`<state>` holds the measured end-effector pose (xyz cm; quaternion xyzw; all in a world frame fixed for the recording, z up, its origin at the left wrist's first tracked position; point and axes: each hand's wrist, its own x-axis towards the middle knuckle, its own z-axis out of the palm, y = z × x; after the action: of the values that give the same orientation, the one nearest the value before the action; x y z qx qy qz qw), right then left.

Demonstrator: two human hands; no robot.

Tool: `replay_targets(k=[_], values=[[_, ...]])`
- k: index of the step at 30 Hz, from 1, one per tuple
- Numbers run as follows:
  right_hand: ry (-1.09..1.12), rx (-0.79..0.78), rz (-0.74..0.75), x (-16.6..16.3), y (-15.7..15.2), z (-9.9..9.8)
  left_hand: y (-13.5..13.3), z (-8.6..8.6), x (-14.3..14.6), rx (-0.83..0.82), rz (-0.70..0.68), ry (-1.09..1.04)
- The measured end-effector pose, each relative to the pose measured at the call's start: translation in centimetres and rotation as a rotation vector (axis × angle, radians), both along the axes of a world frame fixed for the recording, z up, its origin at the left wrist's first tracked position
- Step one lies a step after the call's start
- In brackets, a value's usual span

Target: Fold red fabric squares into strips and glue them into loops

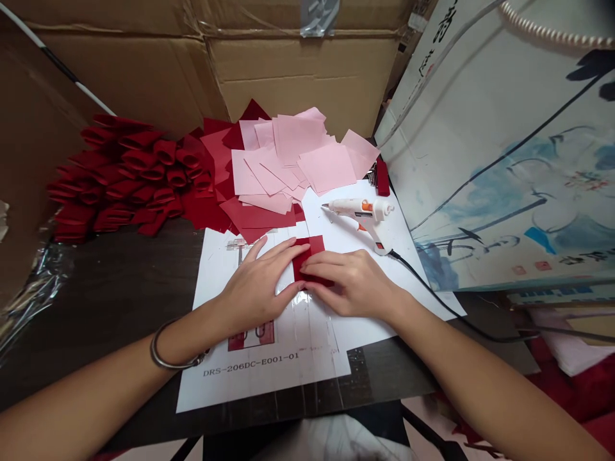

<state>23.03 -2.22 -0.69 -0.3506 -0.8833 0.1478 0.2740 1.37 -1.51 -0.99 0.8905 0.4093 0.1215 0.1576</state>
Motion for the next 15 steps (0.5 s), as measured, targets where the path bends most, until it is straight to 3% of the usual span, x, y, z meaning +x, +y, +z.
replay_targets(k=[9, 15], values=[[-0.305, -0.029, -0.023, -1.0, -1.1, 0.9, 0.2, 0.3, -0.2, -0.046, -0.006, -0.021], [-0.382, 0.037, 0.009, -1.3, -1.7, 1.0, 0.4, 0.5, -0.2, -0.066, -0.026, -0.023]])
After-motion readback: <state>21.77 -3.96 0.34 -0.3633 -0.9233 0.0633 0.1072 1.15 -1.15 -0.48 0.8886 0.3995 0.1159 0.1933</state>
